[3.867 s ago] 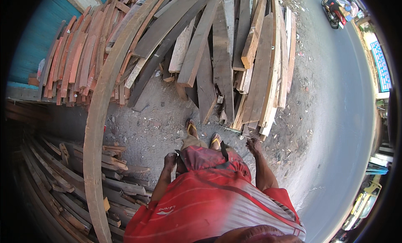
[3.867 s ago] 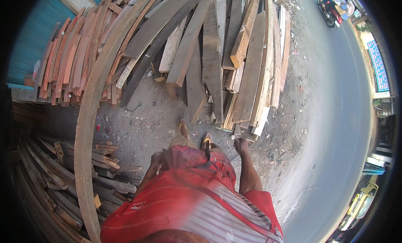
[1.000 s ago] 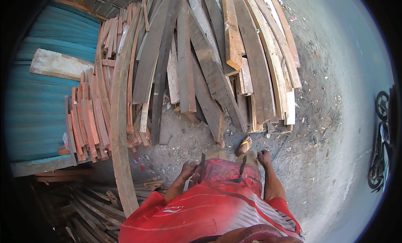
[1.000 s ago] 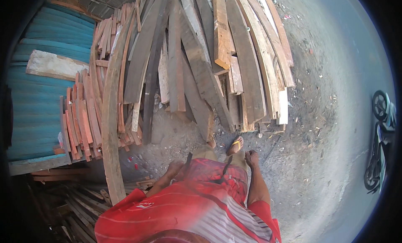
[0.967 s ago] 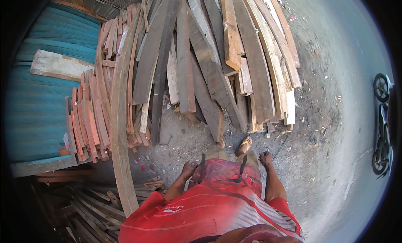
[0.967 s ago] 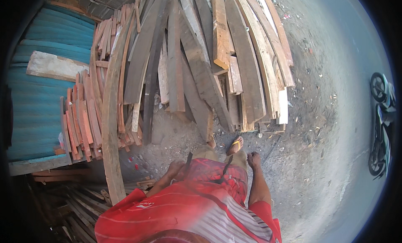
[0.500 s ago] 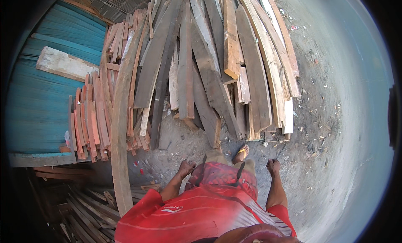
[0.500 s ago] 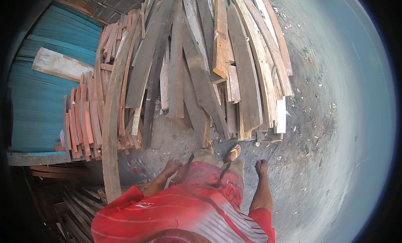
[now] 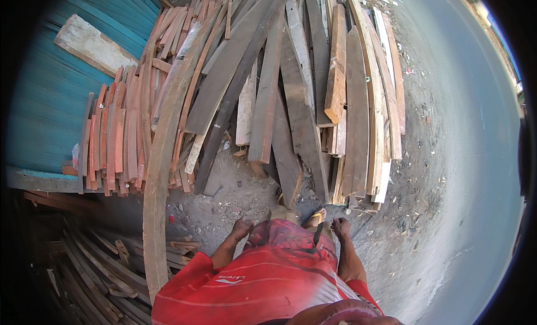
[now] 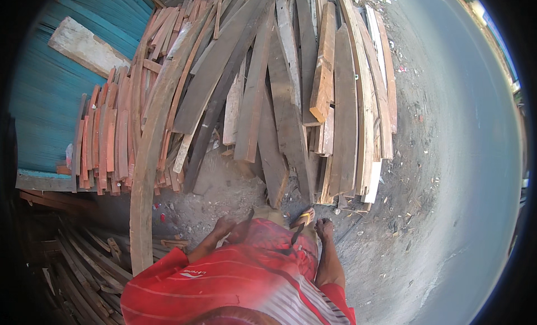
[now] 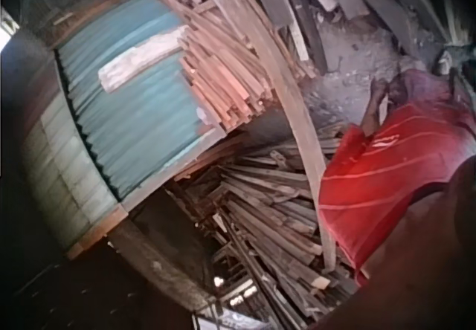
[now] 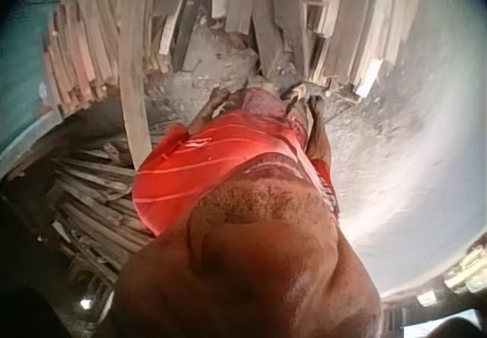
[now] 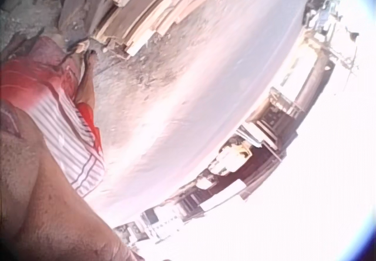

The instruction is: The person uses a hammer to split small pieces of wood on a workbench, then walks to an outdoor pile to select and carry a long plank back to the workshop. The person continues splitting wood and handling planks throughout the clip.

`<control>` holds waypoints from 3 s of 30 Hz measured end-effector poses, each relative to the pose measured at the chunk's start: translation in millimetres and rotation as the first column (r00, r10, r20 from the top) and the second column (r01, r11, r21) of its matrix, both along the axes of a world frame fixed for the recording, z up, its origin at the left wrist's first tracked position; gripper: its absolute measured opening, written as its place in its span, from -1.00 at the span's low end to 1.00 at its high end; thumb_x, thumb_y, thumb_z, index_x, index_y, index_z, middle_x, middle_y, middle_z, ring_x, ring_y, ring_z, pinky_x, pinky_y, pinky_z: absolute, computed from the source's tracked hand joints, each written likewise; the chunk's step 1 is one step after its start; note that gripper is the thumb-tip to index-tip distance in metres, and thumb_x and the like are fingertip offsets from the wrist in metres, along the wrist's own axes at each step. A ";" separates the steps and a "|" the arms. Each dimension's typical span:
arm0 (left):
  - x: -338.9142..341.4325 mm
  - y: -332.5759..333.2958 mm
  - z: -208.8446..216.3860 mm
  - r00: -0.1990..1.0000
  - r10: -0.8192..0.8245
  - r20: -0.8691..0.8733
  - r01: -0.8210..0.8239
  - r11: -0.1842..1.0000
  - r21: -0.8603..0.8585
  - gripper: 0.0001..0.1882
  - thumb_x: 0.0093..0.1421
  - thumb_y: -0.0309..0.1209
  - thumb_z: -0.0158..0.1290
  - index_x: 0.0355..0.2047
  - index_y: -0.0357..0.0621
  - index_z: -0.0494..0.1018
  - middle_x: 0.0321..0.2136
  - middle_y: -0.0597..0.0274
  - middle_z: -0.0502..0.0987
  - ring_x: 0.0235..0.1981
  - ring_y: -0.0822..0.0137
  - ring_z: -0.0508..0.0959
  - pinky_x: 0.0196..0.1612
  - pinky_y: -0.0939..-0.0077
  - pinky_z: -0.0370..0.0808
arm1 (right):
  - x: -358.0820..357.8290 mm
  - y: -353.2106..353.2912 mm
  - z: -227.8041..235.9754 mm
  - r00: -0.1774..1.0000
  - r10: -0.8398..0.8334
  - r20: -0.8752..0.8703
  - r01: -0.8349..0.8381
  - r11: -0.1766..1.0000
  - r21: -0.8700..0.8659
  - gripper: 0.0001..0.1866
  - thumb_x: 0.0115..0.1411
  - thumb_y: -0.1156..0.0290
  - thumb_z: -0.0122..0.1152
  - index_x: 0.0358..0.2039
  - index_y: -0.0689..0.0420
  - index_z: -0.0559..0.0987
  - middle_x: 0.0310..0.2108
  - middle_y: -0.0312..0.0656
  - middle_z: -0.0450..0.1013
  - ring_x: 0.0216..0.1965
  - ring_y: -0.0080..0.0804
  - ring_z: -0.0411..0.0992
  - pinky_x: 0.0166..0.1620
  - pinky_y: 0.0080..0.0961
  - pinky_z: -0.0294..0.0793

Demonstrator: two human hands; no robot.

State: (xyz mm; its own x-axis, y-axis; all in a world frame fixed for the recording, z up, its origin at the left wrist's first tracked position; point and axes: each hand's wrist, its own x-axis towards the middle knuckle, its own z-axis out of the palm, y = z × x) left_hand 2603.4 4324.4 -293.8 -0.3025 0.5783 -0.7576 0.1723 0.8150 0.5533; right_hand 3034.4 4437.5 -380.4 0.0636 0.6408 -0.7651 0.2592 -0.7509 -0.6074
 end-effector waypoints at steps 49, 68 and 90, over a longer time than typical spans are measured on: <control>7.4 26.5 -47.2 0.983 -0.016 0.183 -0.010 0.990 0.138 -0.80 0.08 -0.34 0.10 -0.38 -0.24 0.48 -0.57 0.26 0.48 -0.55 0.45 0.45 -0.51 0.49 0.40 | 41.3 -63.9 26.4 0.985 -0.167 0.032 0.168 0.985 -0.026 -0.72 0.22 0.26 0.08 -0.34 0.27 0.44 -0.51 -0.17 0.45 -0.55 -0.45 0.46 -0.53 -0.54 0.43; 54.1 181.8 -22.9 0.905 0.118 0.409 -0.152 0.987 0.052 -0.78 0.21 -0.30 0.05 -0.20 -0.12 0.40 -0.38 0.25 0.53 -0.36 0.38 0.54 -0.31 0.46 0.53 | 45.2 -84.6 24.0 0.968 -0.242 0.058 0.245 0.969 -0.040 -0.71 0.23 0.24 0.07 -0.38 0.26 0.47 -0.51 -0.18 0.47 -0.54 -0.46 0.46 -0.51 -0.54 0.44; 191.1 548.4 -150.6 0.994 0.012 0.111 -0.048 0.945 0.322 0.03 -0.13 -0.11 0.34 0.20 -0.37 0.03 0.09 -0.18 0.28 0.13 0.09 0.32 0.15 0.34 0.28 | 1.0 -145.7 132.2 0.896 -0.197 0.398 0.326 0.900 -0.291 -0.65 0.22 0.24 0.06 -0.35 0.35 0.50 -0.46 -0.09 0.52 -0.45 -0.37 0.51 -0.41 -0.46 0.47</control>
